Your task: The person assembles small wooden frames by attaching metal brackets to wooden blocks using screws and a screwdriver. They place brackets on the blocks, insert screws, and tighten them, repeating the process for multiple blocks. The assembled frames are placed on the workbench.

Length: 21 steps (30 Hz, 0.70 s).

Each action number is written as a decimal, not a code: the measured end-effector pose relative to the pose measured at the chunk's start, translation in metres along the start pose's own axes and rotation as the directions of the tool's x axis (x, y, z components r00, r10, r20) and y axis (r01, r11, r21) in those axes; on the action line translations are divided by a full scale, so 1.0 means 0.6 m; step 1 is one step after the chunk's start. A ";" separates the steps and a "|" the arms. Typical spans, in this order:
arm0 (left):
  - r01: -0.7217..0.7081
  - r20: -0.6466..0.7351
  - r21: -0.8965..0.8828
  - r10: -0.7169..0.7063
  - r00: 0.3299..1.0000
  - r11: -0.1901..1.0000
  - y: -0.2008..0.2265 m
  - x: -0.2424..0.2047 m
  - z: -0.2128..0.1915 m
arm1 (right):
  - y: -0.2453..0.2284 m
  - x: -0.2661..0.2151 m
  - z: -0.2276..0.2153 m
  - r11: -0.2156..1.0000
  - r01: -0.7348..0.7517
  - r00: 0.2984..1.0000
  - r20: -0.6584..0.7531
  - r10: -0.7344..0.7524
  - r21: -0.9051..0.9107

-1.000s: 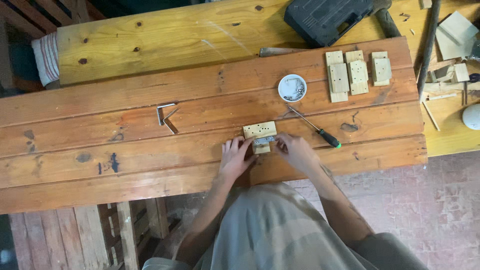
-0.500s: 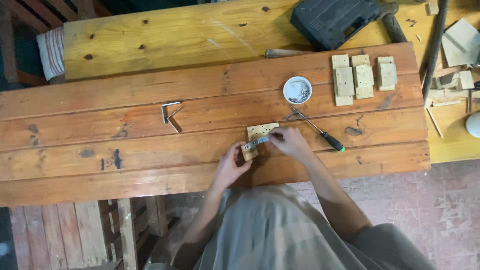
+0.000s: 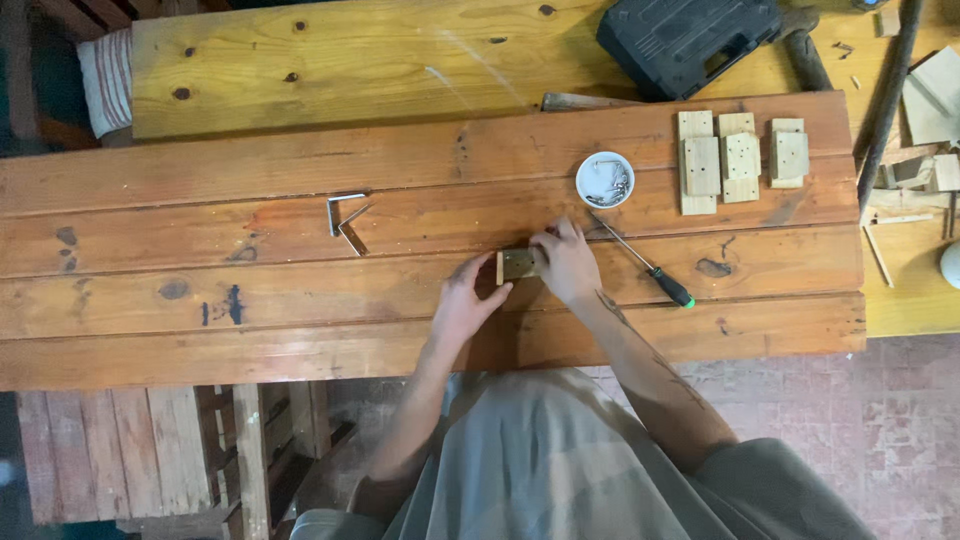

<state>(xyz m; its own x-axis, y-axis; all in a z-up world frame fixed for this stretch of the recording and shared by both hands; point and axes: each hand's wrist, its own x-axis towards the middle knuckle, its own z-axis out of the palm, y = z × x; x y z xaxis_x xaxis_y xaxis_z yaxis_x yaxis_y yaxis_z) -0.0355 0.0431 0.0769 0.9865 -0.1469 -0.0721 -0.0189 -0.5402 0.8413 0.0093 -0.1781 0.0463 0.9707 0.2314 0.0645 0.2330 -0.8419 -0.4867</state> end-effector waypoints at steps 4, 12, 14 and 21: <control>0.125 0.049 0.068 -0.129 0.990 0.990 0.035 -0.005 -0.002 | 0.008 -0.006 0.029 0.995 -0.019 1.000 0.000 0.019 -0.098; 0.216 -0.187 -0.152 -0.242 0.952 0.965 -0.045 0.013 0.080 | -0.003 -0.029 0.059 0.971 -0.208 0.974 0.120 0.194 0.120; 0.214 -0.238 -0.208 -0.262 0.935 0.954 -0.015 0.020 0.068 | -0.015 -0.027 0.055 0.961 -0.208 0.978 0.072 0.198 0.180; 0.209 -0.294 -0.386 -0.335 0.895 0.899 -0.018 0.043 0.085 | -0.033 -0.023 0.038 0.932 -0.245 0.969 0.047 0.241 0.267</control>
<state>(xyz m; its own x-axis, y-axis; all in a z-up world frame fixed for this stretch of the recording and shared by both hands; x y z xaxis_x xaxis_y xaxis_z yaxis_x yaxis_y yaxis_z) -0.0182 0.0032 0.0388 0.9373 0.2932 -0.1884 0.2519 -0.1962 0.9477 -0.0100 -0.1536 0.0354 0.9944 0.0446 -0.0959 -0.0358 -0.7112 -0.7021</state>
